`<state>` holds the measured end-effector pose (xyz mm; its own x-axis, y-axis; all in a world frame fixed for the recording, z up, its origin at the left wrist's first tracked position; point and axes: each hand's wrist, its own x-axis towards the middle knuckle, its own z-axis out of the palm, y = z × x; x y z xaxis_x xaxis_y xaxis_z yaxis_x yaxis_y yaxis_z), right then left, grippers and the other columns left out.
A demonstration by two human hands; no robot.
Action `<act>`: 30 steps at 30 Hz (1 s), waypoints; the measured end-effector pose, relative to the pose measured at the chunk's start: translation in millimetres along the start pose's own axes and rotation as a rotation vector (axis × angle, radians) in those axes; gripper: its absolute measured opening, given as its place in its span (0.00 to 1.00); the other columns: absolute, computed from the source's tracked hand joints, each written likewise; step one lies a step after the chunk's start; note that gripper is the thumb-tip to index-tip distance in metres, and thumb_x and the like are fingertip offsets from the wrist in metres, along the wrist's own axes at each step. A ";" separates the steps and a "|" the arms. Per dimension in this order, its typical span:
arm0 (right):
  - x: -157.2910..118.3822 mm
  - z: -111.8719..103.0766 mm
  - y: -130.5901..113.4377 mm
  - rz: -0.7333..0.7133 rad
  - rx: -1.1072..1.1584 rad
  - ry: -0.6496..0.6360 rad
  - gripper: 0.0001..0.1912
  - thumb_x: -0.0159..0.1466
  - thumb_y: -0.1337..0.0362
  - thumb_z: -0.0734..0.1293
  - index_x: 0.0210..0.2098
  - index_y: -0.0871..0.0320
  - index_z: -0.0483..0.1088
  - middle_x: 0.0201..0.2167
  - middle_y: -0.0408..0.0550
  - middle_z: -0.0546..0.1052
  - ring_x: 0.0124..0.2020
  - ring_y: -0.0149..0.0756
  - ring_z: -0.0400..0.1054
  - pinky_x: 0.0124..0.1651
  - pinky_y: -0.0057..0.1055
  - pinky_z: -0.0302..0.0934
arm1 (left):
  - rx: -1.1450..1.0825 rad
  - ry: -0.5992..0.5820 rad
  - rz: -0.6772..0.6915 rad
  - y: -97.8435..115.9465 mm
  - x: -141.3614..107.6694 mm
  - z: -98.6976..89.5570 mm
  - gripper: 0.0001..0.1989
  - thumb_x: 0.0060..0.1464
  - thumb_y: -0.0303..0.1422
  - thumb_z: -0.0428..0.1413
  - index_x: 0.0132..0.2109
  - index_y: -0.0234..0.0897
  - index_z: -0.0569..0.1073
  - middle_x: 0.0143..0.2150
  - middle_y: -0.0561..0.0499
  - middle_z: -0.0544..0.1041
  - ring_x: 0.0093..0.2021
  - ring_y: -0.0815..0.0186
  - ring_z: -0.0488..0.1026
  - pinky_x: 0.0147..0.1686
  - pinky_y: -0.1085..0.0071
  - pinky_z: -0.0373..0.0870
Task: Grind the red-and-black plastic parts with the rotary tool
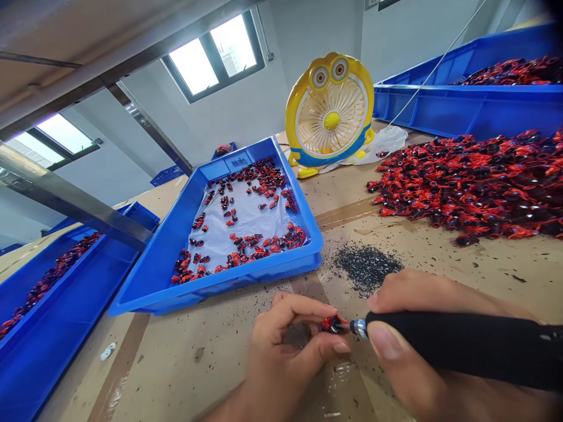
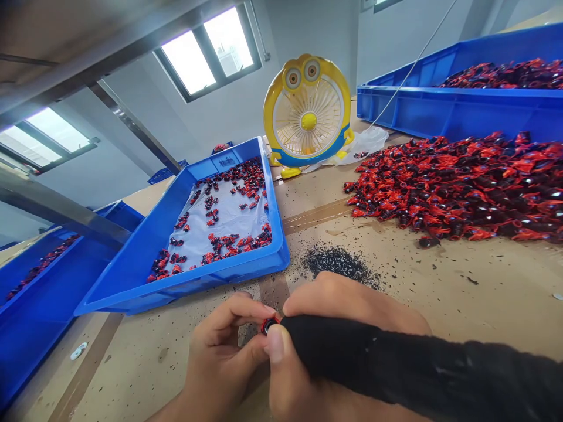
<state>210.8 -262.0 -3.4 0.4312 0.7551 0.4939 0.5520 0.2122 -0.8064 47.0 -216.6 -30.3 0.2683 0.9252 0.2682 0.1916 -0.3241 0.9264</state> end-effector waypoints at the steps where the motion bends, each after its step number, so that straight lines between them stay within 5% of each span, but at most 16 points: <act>1: -0.1 0.4 0.6 -0.005 0.002 0.005 0.07 0.66 0.57 0.67 0.30 0.46 0.71 0.24 0.36 0.73 0.25 0.34 0.66 0.33 0.39 0.55 | -0.017 -0.008 -0.006 -0.1 0.1 0.0 0.14 0.56 0.47 0.74 0.40 0.43 0.87 0.32 0.53 0.90 0.30 0.70 0.85 0.35 0.81 0.80; 9: 0.5 -1.9 1.5 -0.046 -0.022 -0.006 0.07 0.68 0.56 0.66 0.32 0.46 0.70 0.26 0.33 0.75 0.25 0.31 0.67 0.32 0.37 0.57 | 0.066 0.044 0.037 -1.0 1.7 -0.1 0.12 0.52 0.43 0.77 0.38 0.42 0.88 0.30 0.53 0.88 0.29 0.71 0.83 0.33 0.85 0.78; 17: 10.0 -12.6 28.3 -0.323 -0.077 -0.051 0.11 0.74 0.52 0.65 0.36 0.46 0.71 0.24 0.33 0.77 0.20 0.27 0.73 0.21 0.31 0.61 | 0.048 0.032 0.049 -0.1 -0.6 0.0 0.13 0.54 0.45 0.76 0.39 0.43 0.88 0.30 0.53 0.88 0.31 0.72 0.84 0.35 0.85 0.78; 30: 5.3 -5.7 15.1 -0.214 -0.081 -0.033 0.10 0.72 0.53 0.65 0.34 0.45 0.71 0.24 0.34 0.76 0.23 0.32 0.70 0.25 0.34 0.60 | 0.133 0.064 0.080 -0.1 1.0 0.1 0.12 0.55 0.44 0.76 0.38 0.42 0.88 0.29 0.54 0.87 0.29 0.71 0.81 0.34 0.81 0.76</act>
<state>225.5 -258.3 -11.1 0.2752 0.7188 0.6384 0.6846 0.3197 -0.6551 47.4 -215.6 -30.2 0.2282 0.9047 0.3596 0.2962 -0.4164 0.8596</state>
